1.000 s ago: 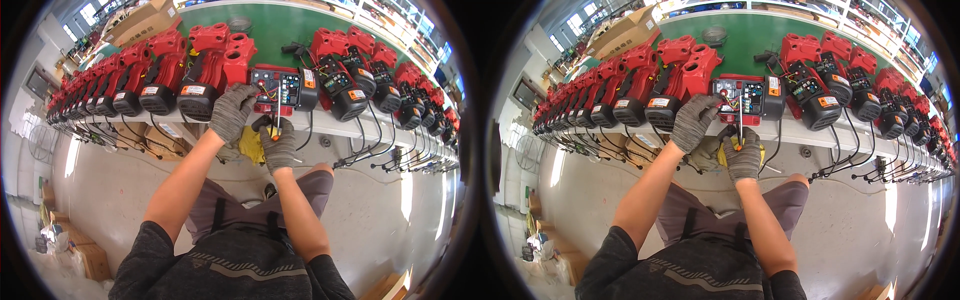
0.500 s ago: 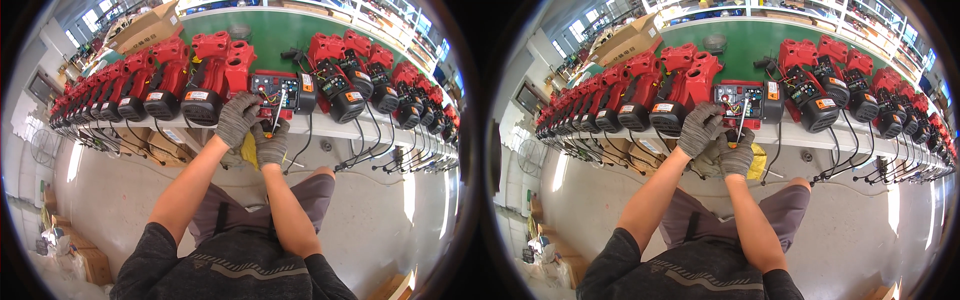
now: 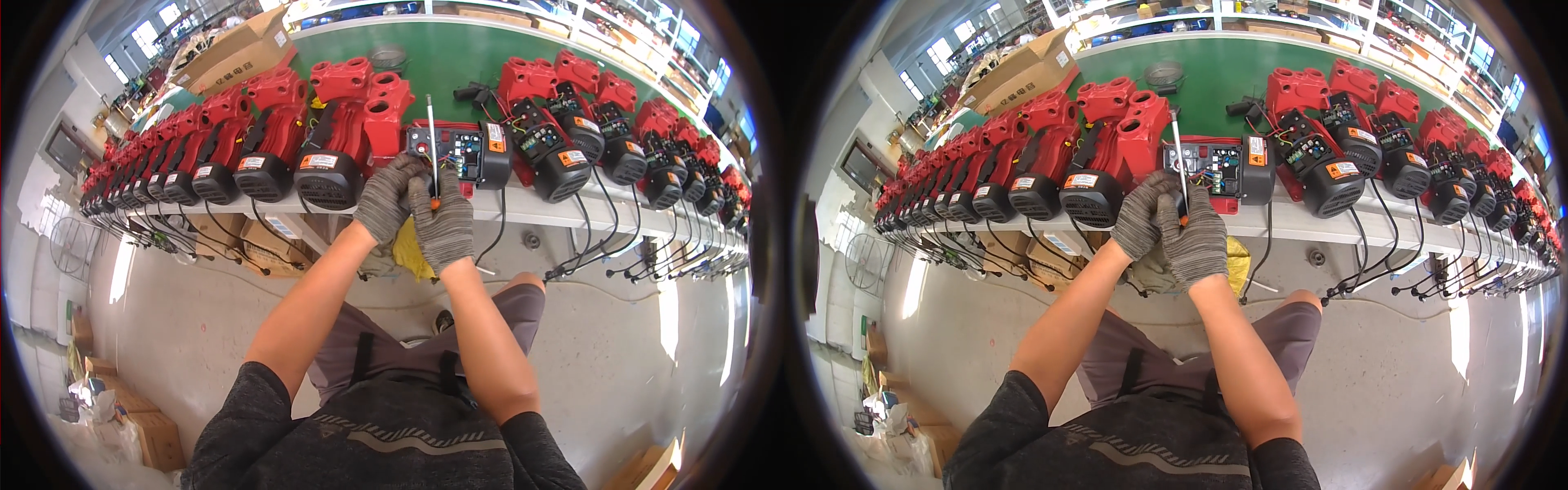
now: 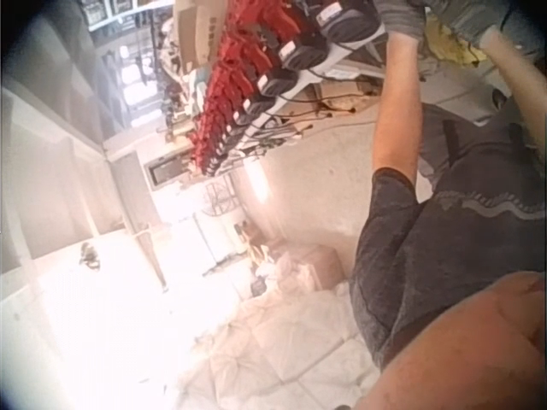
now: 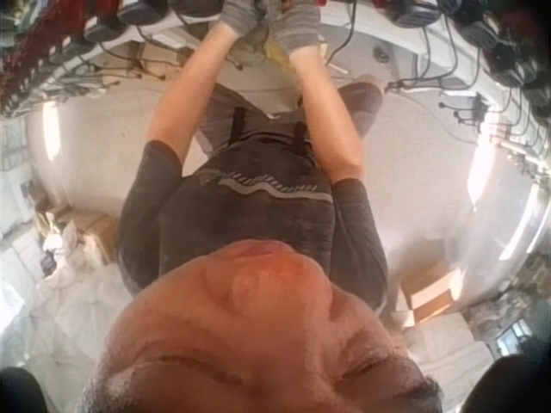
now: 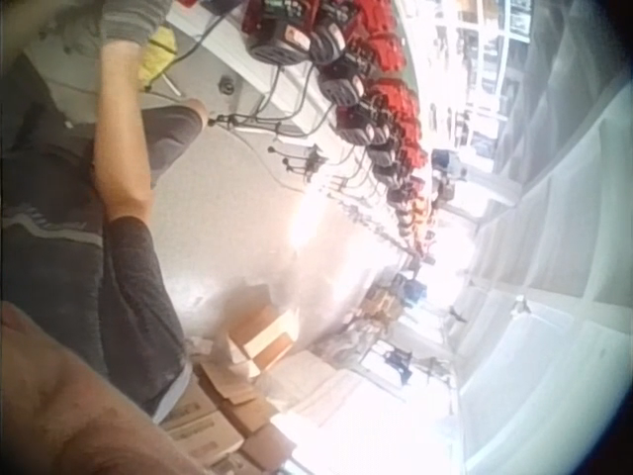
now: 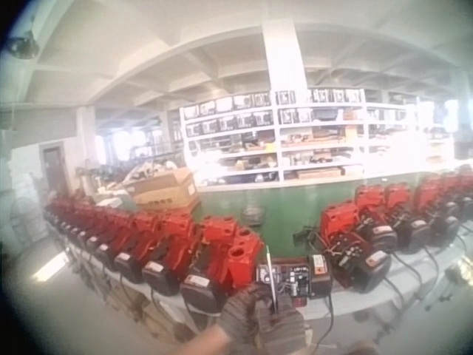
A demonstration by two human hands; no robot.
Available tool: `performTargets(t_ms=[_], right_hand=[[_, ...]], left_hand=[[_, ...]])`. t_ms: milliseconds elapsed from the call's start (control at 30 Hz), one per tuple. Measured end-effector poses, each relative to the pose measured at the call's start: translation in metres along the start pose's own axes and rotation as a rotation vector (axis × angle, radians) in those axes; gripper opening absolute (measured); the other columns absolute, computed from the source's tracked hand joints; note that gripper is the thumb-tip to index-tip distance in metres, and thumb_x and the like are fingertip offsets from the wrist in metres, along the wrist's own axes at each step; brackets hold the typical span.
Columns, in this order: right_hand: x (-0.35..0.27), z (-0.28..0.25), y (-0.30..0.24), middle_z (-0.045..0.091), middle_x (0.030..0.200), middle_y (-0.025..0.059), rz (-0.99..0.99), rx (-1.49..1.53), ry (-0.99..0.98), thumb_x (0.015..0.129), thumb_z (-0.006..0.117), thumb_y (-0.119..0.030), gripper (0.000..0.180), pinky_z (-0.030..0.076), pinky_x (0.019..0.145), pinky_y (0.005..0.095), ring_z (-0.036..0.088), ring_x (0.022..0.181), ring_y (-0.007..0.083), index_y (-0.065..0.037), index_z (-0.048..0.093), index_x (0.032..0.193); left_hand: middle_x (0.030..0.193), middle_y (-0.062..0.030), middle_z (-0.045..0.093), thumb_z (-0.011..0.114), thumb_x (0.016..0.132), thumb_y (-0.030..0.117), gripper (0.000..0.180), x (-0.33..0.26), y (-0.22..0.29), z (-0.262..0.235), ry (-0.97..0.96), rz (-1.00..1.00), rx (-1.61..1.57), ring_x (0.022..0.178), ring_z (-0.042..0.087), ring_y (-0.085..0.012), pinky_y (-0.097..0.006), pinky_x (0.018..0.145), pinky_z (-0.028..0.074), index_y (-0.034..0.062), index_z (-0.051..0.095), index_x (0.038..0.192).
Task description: The person connects wires to a terminal block inside a control panel on a red pump using a screwdriver.
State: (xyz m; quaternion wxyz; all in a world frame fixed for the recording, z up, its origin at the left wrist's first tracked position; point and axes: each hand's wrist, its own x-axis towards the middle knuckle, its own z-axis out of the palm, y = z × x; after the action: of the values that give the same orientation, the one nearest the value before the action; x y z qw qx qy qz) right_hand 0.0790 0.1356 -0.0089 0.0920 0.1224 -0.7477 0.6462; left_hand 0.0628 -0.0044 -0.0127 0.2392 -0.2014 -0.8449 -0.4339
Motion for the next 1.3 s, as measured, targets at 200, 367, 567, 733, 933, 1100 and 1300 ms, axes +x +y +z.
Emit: performTargets(t_ms=[200,367,567,733,933,1100,1300], right_hand=[[-0.002,-0.011,-0.007,0.063,0.082,0.0303,-0.051,-0.453,-0.032,0.105,0.051,-0.033,0.037,0.047,0.064,0.0527,0.061,0.073,0.0488,-0.003,0.059,0.124],[0.002,-0.028,0.028,0.065,0.081,0.0253,-0.216,-0.343,-0.069,0.101,0.056,-0.021,0.037,0.049,0.062,0.0479,0.063,0.067,0.042,-0.003,0.053,0.133],[0.004,-0.03,0.027,0.07,0.088,0.0232,-0.09,-0.295,0.016,0.093,0.066,-0.017,0.044,0.053,0.069,0.0499,0.068,0.083,0.044,-0.006,0.052,0.133],[0.014,-0.023,0.034,0.07,0.09,0.022,-0.184,-0.249,0.11,0.091,0.072,-0.025,0.041,0.054,0.069,0.0498,0.068,0.084,0.0436,-0.006,0.054,0.124],[0.012,-0.028,0.018,0.07,0.088,0.0199,-0.111,-0.378,0.062,0.09,0.073,-0.027,0.035,0.054,0.07,0.0479,0.068,0.082,0.042,-0.006,0.059,0.114],[0.017,-0.032,0.029,0.07,0.09,0.0181,-0.22,-0.416,0.061,0.088,0.074,-0.024,0.031,0.055,0.071,0.0469,0.068,0.082,0.0395,-0.005,0.063,0.109],[0.016,-0.036,0.026,0.07,0.098,0.0177,-0.252,-0.461,0.053,0.088,0.071,-0.021,0.029,0.055,0.072,0.047,0.069,0.084,0.0388,-0.005,0.065,0.111]], left_hand=[[0.115,-0.0161,0.065,0.064,0.083,-0.007,0.033,0.004,-0.012,0.001,-0.064,0.049,-0.01,0.106,0.065,-0.0311,-0.036,0.093,0.052,-0.0012,0.067,0.115],[0.105,-0.015,0.068,0.068,0.086,-0.002,0.021,0.014,-0.001,0.0,-0.064,0.027,-0.056,0.098,0.068,-0.0294,-0.035,0.087,0.054,-0.0001,0.07,0.107],[0.103,-0.0135,0.07,0.071,0.089,0.005,0.017,0.023,0.003,-0.009,-0.153,0.003,-0.008,0.096,0.069,-0.0276,-0.036,0.086,0.055,0.001,0.072,0.106],[0.102,-0.0136,0.07,0.072,0.088,0.007,0.018,0.023,-0.002,-0.008,-0.177,0.01,-0.057,0.095,0.069,-0.0287,-0.036,0.085,0.056,0.0013,0.072,0.106],[0.102,-0.0139,0.07,0.071,0.088,0.006,0.018,0.023,0.004,-0.008,-0.164,-0.029,-0.008,0.094,0.069,-0.0283,-0.036,0.085,0.056,0.0002,0.072,0.106],[0.101,-0.0132,0.07,0.071,0.088,0.004,0.018,0.023,0.007,-0.006,-0.159,-0.095,-0.058,0.093,0.069,-0.0267,-0.036,0.085,0.056,0.0007,0.073,0.106],[0.103,-0.0132,0.069,0.071,0.087,0.002,0.016,0.023,0.006,-0.004,-0.147,-0.07,-0.049,0.095,0.068,-0.0266,-0.035,0.085,0.056,0.0004,0.073,0.103]])
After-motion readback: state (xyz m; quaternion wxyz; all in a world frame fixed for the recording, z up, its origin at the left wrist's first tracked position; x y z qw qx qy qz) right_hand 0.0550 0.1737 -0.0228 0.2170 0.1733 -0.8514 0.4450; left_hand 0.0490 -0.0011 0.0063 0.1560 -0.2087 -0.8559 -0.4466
